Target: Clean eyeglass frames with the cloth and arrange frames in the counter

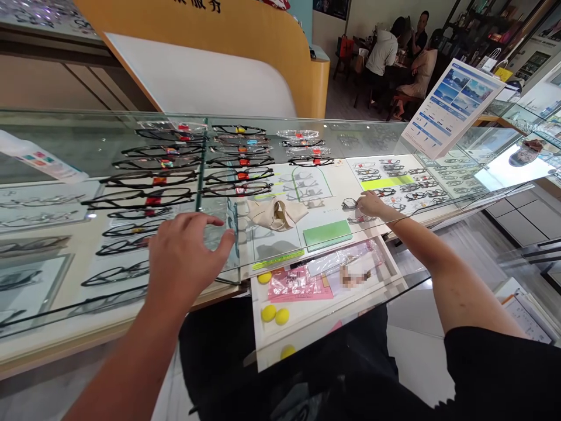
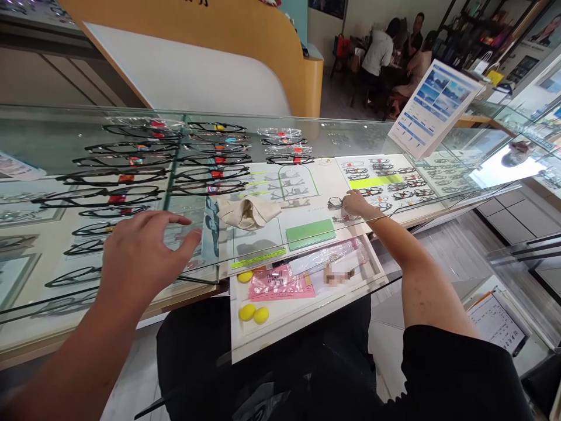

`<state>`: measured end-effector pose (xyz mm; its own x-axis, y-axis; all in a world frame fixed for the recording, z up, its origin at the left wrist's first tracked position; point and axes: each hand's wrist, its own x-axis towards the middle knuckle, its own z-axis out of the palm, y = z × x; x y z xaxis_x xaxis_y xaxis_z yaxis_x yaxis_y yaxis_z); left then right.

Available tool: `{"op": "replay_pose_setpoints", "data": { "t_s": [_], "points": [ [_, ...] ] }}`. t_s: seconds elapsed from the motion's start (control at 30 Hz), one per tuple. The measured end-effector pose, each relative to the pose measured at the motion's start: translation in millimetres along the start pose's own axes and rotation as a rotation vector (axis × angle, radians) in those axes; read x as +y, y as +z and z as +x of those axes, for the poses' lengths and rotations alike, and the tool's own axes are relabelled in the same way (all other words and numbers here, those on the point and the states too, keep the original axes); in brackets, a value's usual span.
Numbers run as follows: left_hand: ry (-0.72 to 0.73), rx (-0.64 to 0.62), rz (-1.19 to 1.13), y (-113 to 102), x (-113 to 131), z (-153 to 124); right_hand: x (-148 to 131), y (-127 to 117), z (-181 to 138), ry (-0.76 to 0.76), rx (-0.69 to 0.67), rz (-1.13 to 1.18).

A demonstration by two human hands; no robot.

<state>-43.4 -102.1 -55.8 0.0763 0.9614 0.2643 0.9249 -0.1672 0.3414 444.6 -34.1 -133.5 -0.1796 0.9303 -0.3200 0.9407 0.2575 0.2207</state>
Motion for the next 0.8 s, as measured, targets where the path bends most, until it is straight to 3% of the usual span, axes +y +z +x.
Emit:
{"op": "replay_pose_setpoints", "data": {
  "t_s": [0.5, 0.8],
  "points": [
    [-0.02, -0.028, 0.046, -2.6, 4.7, 1.0, 7.7, 23.5, 16.0, -0.004, 0.059, -0.07],
    [-0.026, -0.034, 0.027, -4.2, 7.0, 1.2, 8.6, 17.3, 2.5, 0.002, 0.079, -0.04]
  ]
}}
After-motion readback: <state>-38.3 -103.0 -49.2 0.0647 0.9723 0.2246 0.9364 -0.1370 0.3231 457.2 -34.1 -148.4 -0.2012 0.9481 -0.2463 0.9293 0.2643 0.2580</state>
